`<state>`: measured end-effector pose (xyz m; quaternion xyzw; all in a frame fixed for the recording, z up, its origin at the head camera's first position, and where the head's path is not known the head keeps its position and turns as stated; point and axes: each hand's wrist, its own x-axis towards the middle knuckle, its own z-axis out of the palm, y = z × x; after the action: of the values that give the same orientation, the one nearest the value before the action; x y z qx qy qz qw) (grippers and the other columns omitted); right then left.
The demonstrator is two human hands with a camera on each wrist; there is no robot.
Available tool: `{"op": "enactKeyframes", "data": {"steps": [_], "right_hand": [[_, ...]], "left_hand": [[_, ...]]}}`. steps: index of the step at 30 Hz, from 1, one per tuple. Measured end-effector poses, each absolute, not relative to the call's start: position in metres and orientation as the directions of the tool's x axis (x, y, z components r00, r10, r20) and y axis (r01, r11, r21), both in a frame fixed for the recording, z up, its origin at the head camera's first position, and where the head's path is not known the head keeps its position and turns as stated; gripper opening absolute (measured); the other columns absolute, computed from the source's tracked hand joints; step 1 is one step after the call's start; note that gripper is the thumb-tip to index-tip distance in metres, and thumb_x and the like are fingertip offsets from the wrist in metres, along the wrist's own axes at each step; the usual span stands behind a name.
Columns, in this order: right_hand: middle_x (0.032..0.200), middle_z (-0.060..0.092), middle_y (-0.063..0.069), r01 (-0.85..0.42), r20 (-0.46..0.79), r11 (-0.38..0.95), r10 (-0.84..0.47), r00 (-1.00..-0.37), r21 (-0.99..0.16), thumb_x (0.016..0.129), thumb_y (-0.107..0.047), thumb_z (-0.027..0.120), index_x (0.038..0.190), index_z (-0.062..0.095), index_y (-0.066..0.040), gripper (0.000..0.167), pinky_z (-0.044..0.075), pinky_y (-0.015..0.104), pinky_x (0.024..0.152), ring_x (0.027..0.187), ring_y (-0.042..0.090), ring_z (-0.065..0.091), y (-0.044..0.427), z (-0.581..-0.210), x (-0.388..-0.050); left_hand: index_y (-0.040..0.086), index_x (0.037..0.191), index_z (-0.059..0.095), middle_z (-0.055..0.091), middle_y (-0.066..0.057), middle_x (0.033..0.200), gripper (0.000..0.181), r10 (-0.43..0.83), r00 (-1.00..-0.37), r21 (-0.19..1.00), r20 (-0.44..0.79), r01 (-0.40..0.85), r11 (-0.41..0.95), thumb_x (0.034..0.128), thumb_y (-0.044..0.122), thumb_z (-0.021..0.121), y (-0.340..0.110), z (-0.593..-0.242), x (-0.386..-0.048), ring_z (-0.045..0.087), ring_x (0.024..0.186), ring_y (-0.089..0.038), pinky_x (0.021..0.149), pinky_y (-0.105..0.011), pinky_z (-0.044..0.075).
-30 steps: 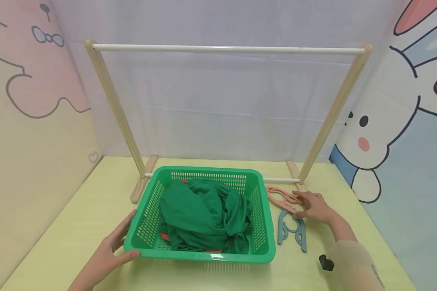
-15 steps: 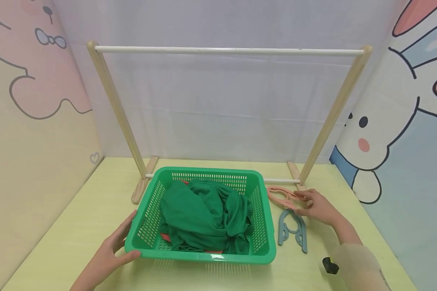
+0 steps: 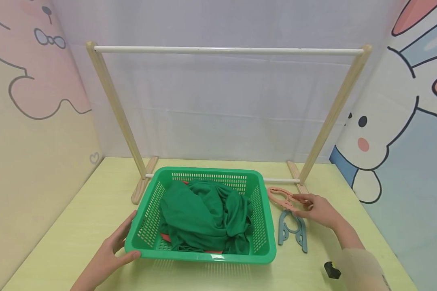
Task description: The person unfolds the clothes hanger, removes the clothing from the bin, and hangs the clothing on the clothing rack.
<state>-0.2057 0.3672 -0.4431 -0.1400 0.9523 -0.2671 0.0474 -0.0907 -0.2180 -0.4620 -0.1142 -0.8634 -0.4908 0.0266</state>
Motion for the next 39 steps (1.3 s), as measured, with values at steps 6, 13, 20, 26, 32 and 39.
{"op": "enactKeyframes", "data": {"steps": [6, 13, 20, 26, 32, 39], "right_hand": [[0.119, 0.066, 0.021, -0.251, -0.001, 0.811, -0.296, -0.955, -0.528, 0.083, -0.03, 0.08, 0.136, 0.057, -0.002, 0.064, 0.051, 0.023, 0.071, 0.094, 0.02, 0.061, 0.369, -0.443, -0.203], [0.116, 0.064, 0.019, -0.317, 0.071, 0.801, -0.328, -0.942, -0.508, 0.082, -0.015, 0.08, 0.132, 0.059, 0.0, 0.057, 0.052, 0.022, 0.069, 0.087, 0.012, 0.06, 0.371, -0.439, -0.2], [0.111, 0.07, 0.019, -0.383, 0.183, 0.827, -0.336, -0.924, -0.412, 0.084, 0.007, 0.068, 0.121, 0.068, -0.001, 0.038, 0.054, 0.021, 0.067, 0.08, 0.009, 0.063, 0.371, -0.433, -0.202], [0.103, 0.071, 0.017, -0.392, 0.199, 0.831, -0.339, -0.92, -0.394, 0.083, 0.007, 0.069, 0.116, 0.071, 0.0, 0.034, 0.054, 0.02, 0.064, 0.078, 0.001, 0.063, 0.37, -0.428, -0.203], [0.096, 0.07, 0.01, -0.398, 0.208, 0.829, -0.342, -0.916, -0.393, 0.083, 0.007, 0.07, 0.113, 0.072, -0.002, 0.031, 0.046, 0.019, 0.056, 0.068, -0.006, 0.049, 0.369, -0.424, -0.204], [0.08, 0.061, -0.005, -0.464, 0.308, 0.82, -0.37, -0.877, -0.336, 0.081, 0.003, 0.074, 0.106, 0.075, -0.005, 0.027, 0.041, 0.019, 0.053, 0.066, -0.007, 0.043, 0.369, -0.426, -0.205]], "left_hand": [[0.025, 0.159, 0.02, 0.04, -0.014, 0.155, 0.095, 0.166, -0.974, 0.842, 0.156, 0.219, 0.494, 0.0839, 0.019, 0.079, -0.218, -0.463, -0.09, 0.04, 0.122, 0.021, 0.093, -0.021, 0.051], [0.032, 0.158, 0.019, 0.04, -0.013, 0.156, 0.096, 0.169, -0.972, 0.84, 0.162, 0.226, 0.494, 0.0842, 0.019, 0.079, -0.219, -0.463, -0.09, 0.04, 0.123, 0.021, 0.094, -0.021, 0.051], [0.027, 0.159, 0.02, 0.042, -0.011, 0.154, 0.096, 0.163, -0.972, 0.839, 0.168, 0.228, 0.494, 0.0839, 0.017, 0.079, -0.218, -0.463, -0.089, 0.041, 0.122, 0.021, 0.093, -0.022, 0.051], [0.023, 0.159, 0.021, 0.042, -0.013, 0.154, 0.095, 0.162, -0.973, 0.844, 0.163, 0.223, 0.488, 0.0841, 0.017, 0.079, -0.218, -0.463, -0.089, 0.042, 0.122, 0.02, 0.094, -0.022, 0.051], [0.024, 0.159, 0.02, 0.041, -0.012, 0.155, 0.095, 0.166, -0.973, 0.847, 0.161, 0.222, 0.483, 0.0847, 0.017, 0.078, -0.218, -0.464, -0.09, 0.041, 0.123, 0.02, 0.094, -0.022, 0.051], [0.022, 0.159, 0.02, 0.04, -0.01, 0.156, 0.094, 0.163, -0.974, 0.845, 0.157, 0.218, 0.488, 0.085, 0.019, 0.078, -0.217, -0.465, -0.09, 0.041, 0.123, 0.02, 0.094, -0.023, 0.051]]}}
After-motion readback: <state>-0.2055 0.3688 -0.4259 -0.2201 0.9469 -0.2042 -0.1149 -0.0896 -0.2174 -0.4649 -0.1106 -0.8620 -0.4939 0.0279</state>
